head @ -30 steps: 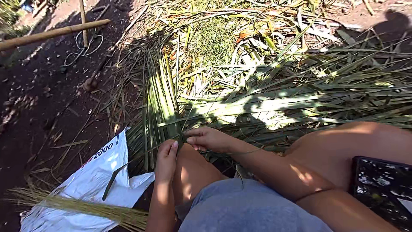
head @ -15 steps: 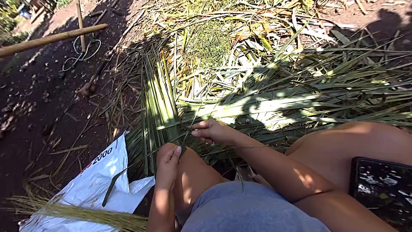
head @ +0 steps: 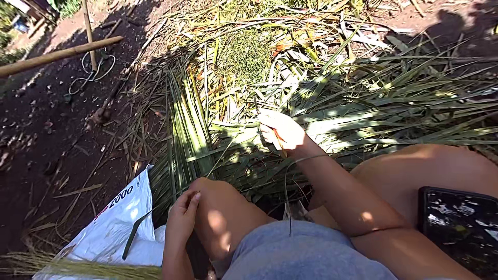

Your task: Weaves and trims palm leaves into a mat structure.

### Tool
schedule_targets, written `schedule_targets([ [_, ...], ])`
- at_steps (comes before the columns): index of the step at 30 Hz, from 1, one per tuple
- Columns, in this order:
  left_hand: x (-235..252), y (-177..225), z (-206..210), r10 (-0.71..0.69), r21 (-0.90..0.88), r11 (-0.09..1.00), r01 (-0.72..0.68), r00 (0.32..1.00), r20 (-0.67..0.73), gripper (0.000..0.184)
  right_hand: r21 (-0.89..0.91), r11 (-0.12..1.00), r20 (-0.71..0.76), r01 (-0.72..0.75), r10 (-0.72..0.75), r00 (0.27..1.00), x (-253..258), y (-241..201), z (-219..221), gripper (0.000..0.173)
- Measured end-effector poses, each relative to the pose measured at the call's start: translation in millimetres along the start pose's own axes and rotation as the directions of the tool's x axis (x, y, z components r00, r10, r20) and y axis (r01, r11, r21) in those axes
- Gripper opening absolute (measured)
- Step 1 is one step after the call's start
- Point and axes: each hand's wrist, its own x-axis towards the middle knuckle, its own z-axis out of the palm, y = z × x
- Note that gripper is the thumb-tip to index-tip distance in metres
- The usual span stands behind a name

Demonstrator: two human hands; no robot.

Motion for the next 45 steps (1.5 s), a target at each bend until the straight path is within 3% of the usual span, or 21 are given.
schedule_targets([
  [4, 14.1, 52.4, 36.3, 0.158, 0.033, 0.987, -0.156, 0.983, -0.092, 0.029, -0.080, 0.996, 0.019, -0.045, 0.047, 0.999, -9.9, 6.0, 46.0, 0.030],
  [8, 28.3, 80.2, 62.0, 0.298, 0.055, 0.954, -0.293, 0.925, -0.235, 0.026, -0.071, 0.997, 0.208, -0.036, 0.050, 0.977, -23.3, 15.5, 62.9, 0.025],
  [12, 30.5, 89.1, 64.9, 0.334, 0.050, 0.942, -0.332, 0.912, -0.237, 0.024, -0.089, 0.996, 0.412, -0.031, 0.065, 0.909, -31.0, 32.7, 68.3, 0.019],
  [14, 29.8, 89.6, 63.8, 0.317, 0.048, 0.948, -0.314, 0.924, -0.215, 0.024, -0.112, 0.993, 0.430, -0.021, 0.068, 0.901, -30.7, 38.7, 69.7, 0.021],
  [24, 27.3, 74.7, 52.1, 0.217, -0.001, 0.976, -0.218, 0.970, -0.107, 0.025, -0.185, 0.977, 0.234, -0.108, 0.151, 0.960, -18.2, 13.9, 57.1, 0.024],
  [30, 19.3, 55.7, 30.2, 0.223, 0.086, 0.972, -0.220, 0.974, -0.033, 0.026, -0.034, 0.990, 0.077, -0.137, 0.139, 0.987, -4.7, 0.2, 28.4, 0.024],
  [35, 14.1, 27.3, -0.8, 0.208, 0.128, 0.971, -0.204, 0.978, -0.017, 0.027, 0.097, 0.992, 0.056, -0.087, 0.081, 0.995, 6.6, 4.2, -1.4, 0.023],
  [40, 7.3, -6.7, -34.5, 0.271, 0.181, 0.947, -0.267, 0.963, 0.003, 0.033, 0.150, 0.979, -0.075, -0.135, 0.147, 0.986, 13.6, -18.7, -10.3, 0.028],
  [45, 1.1, -38.9, -70.8, 0.253, 0.194, 0.950, -0.245, 0.967, -0.017, 0.034, 0.194, 0.971, -0.159, -0.137, 0.169, 0.973, 13.9, -23.9, -14.3, 0.020],
])
